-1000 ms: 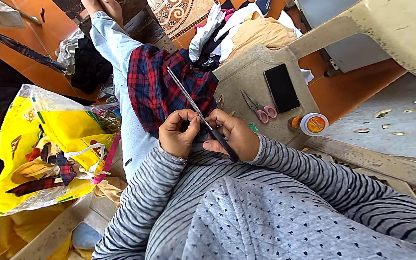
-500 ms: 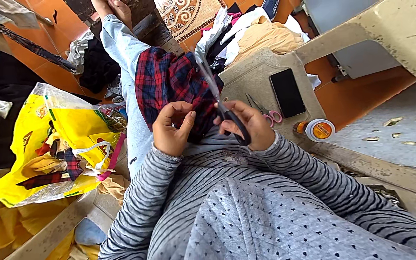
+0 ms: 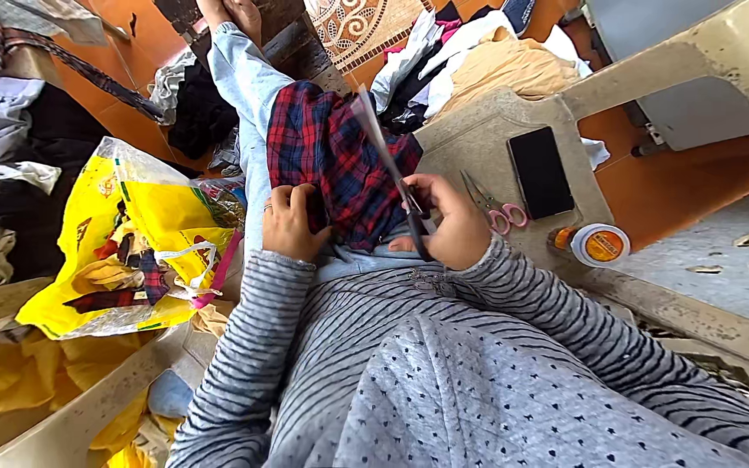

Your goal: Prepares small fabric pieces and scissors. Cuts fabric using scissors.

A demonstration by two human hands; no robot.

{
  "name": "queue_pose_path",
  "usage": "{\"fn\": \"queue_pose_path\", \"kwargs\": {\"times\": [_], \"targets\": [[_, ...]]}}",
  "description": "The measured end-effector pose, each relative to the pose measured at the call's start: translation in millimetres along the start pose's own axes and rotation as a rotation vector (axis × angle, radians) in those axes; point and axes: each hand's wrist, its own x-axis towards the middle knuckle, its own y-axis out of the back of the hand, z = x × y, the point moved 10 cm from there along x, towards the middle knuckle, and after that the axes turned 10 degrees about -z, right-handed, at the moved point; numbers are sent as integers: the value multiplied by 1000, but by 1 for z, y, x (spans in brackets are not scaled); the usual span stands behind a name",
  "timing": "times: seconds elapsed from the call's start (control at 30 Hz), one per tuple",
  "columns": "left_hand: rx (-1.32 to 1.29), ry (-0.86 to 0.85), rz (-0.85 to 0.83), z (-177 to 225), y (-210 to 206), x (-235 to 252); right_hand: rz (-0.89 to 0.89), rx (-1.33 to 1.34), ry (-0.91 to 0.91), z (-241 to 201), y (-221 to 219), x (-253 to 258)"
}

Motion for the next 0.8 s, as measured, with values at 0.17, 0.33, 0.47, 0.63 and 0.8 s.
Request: {"fn": "queue_pose_path", "kwargs": {"times": [0.17,0.33,0.47,0.63,0.8], "targets": [[97,-4,-209,-22,-3,29,-53,-329,41,10,-13,14],[-118,-97,-91,-29,24,41,-25,113,-159,38,32,34],[-105,-184,-125,-8,12,44,73,307,-145,40,67,51],[-179,31,-147,-35,28,76,172,314,-113,29,104,79],[-683,70,20,-53,92,126,214,51,-163,5,137,131]]}}
